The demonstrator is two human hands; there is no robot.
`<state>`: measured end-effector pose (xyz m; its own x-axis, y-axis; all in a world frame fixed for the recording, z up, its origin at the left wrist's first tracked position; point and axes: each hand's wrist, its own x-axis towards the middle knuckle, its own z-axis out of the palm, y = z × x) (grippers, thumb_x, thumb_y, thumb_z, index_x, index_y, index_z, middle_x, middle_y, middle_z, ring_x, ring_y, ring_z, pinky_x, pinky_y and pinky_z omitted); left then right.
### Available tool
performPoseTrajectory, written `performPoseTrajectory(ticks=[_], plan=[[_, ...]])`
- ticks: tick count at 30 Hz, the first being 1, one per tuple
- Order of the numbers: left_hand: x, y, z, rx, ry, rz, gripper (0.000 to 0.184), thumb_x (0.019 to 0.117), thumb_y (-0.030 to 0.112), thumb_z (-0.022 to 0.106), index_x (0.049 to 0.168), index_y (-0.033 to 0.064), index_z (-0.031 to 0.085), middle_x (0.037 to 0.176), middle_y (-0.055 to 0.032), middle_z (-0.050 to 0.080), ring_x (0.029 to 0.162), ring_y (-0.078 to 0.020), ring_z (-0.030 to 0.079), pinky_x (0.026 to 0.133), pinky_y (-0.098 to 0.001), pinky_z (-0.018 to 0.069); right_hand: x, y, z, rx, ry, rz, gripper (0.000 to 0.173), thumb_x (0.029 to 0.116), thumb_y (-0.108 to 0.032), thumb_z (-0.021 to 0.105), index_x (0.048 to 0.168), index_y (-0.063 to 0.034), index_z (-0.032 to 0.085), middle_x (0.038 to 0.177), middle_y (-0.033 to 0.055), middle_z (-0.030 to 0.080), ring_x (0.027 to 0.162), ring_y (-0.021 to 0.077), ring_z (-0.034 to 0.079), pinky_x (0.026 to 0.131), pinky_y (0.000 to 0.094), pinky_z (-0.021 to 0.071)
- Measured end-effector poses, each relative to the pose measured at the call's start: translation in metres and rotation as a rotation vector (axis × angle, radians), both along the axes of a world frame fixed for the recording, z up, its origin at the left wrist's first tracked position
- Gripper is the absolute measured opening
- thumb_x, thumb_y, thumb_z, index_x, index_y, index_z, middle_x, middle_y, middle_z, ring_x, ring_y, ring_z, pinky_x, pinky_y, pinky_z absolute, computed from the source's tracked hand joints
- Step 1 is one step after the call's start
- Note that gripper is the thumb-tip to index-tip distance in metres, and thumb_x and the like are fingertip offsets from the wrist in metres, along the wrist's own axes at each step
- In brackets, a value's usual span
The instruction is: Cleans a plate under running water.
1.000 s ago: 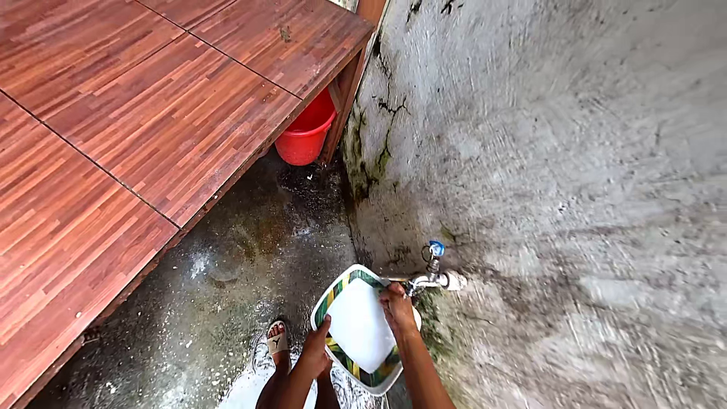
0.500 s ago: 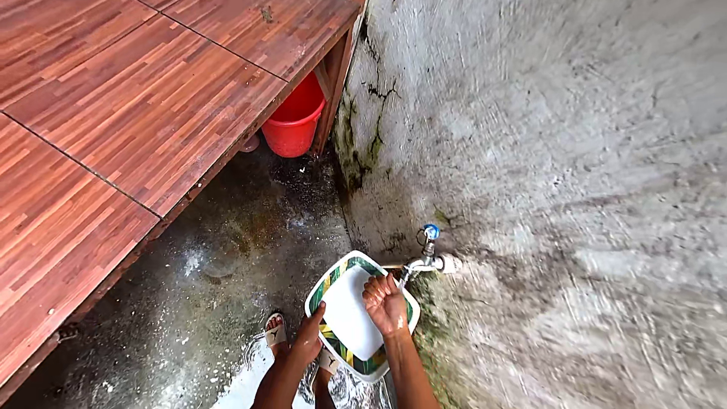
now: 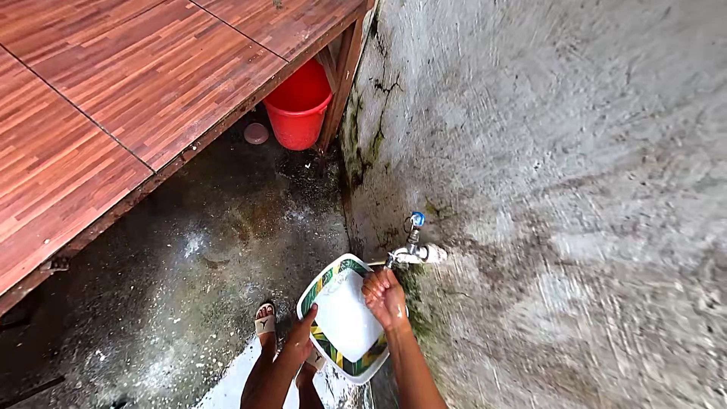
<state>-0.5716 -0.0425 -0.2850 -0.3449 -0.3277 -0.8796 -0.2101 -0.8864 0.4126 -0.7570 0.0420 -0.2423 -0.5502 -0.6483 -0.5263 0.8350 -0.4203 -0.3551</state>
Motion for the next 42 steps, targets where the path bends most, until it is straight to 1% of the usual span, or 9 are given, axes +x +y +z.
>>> performPoseTrajectory(ticks=[9,16,27,30,34,36,38,40,42], plan=[[-0.003,0.012,0.002,0.017,-0.004,0.018,0.049,0.1075,0.027,0.052,0.147,-0.0007,0.043,0.138,-0.0227,0.057,0.123,-0.0288,0.060,0.102,-0.0464,0.0504,0.001,-0.006,-0.010,0.066,0.059,0.011,0.063,0.1127,-0.039,0.012,0.065,-0.0205,0.049,0.049,-0.0101,0.047,0.040,0.0008,0.045,0.041,0.0154,0.0373],[0.002,0.013,0.000,0.027,0.021,0.075,0.049,0.1071,0.025,0.053,0.147,-0.0001,0.042,0.138,-0.0222,0.057,0.124,-0.0283,0.060,0.103,-0.0465,0.0506,0.019,-0.018,0.006,-0.077,0.076,0.126,0.034,0.1063,-0.013,0.027,0.099,-0.0162,0.059,0.065,-0.0068,0.055,0.053,0.0036,0.052,0.050,0.0183,0.0439],[0.010,0.013,0.004,0.031,0.030,0.098,0.047,0.1081,0.023,0.051,0.147,-0.0005,0.041,0.136,-0.0223,0.058,0.119,-0.0266,0.062,0.099,-0.0432,0.0525,0.024,-0.024,0.013,-0.262,0.038,0.147,0.018,0.0898,-0.008,0.050,0.097,-0.0139,0.065,0.073,-0.0028,0.061,0.061,0.0074,0.059,0.056,0.0213,0.0472],[0.009,0.011,0.001,0.027,0.018,0.088,0.047,0.1077,0.024,0.052,0.146,-0.0008,0.042,0.136,-0.0223,0.058,0.120,-0.0270,0.061,0.100,-0.0440,0.0521,0.016,-0.017,0.002,-0.049,0.192,0.120,0.023,0.0886,0.001,0.047,0.095,-0.0130,0.064,0.083,0.0000,0.066,0.073,0.0093,0.064,0.066,0.0231,0.0541],[0.010,0.003,-0.008,-0.001,0.007,0.074,0.048,0.1066,0.023,0.055,0.146,-0.0014,0.043,0.137,-0.0226,0.057,0.121,-0.0277,0.060,0.102,-0.0448,0.0507,-0.004,-0.016,0.001,0.704,0.461,0.151,0.009,0.0998,0.007,0.052,0.105,0.0007,0.056,0.080,0.0029,0.064,0.058,0.0068,0.060,0.056,0.0230,0.0565],[0.009,-0.002,-0.011,0.000,0.015,0.054,0.048,0.1065,0.024,0.055,0.145,-0.0013,0.043,0.135,-0.0224,0.059,0.119,-0.0272,0.062,0.100,-0.0443,0.0522,-0.015,-0.007,-0.009,0.976,0.771,0.249,0.019,0.0983,0.003,0.060,0.117,0.0087,0.061,0.095,0.0120,0.069,0.075,0.0127,0.068,0.071,0.0288,0.0603],[0.006,-0.009,-0.012,0.021,0.022,0.016,0.049,0.1067,0.030,0.054,0.144,-0.0010,0.045,0.131,-0.0225,0.061,0.116,-0.0276,0.064,0.098,-0.0452,0.0540,-0.027,0.006,-0.015,1.216,1.050,0.533,0.042,0.0996,-0.019,0.066,0.134,0.0047,0.059,0.120,0.0216,0.069,0.110,0.0287,0.068,0.099,0.0461,0.0530],[0.000,-0.019,-0.014,0.003,0.037,-0.075,0.052,0.1076,0.036,0.051,0.145,-0.0008,0.045,0.132,-0.0221,0.061,0.118,-0.0274,0.063,0.099,-0.0457,0.0533,-0.036,0.020,-0.020,1.274,1.009,0.887,0.070,0.0979,-0.040,0.068,0.149,0.0018,0.046,0.144,0.0294,0.054,0.134,0.0428,0.053,0.113,0.0603,0.0393],[-0.009,-0.032,-0.027,-0.173,-0.039,-0.250,0.053,0.1083,0.036,0.049,0.143,-0.0043,0.047,0.136,-0.0251,0.059,0.126,-0.0307,0.058,0.107,-0.0476,0.0473,-0.035,0.032,-0.015,1.153,0.790,0.987,0.058,0.1008,-0.027,0.066,0.146,0.0045,0.047,0.142,0.0280,0.055,0.133,0.0362,0.053,0.113,0.0529,0.0393]])
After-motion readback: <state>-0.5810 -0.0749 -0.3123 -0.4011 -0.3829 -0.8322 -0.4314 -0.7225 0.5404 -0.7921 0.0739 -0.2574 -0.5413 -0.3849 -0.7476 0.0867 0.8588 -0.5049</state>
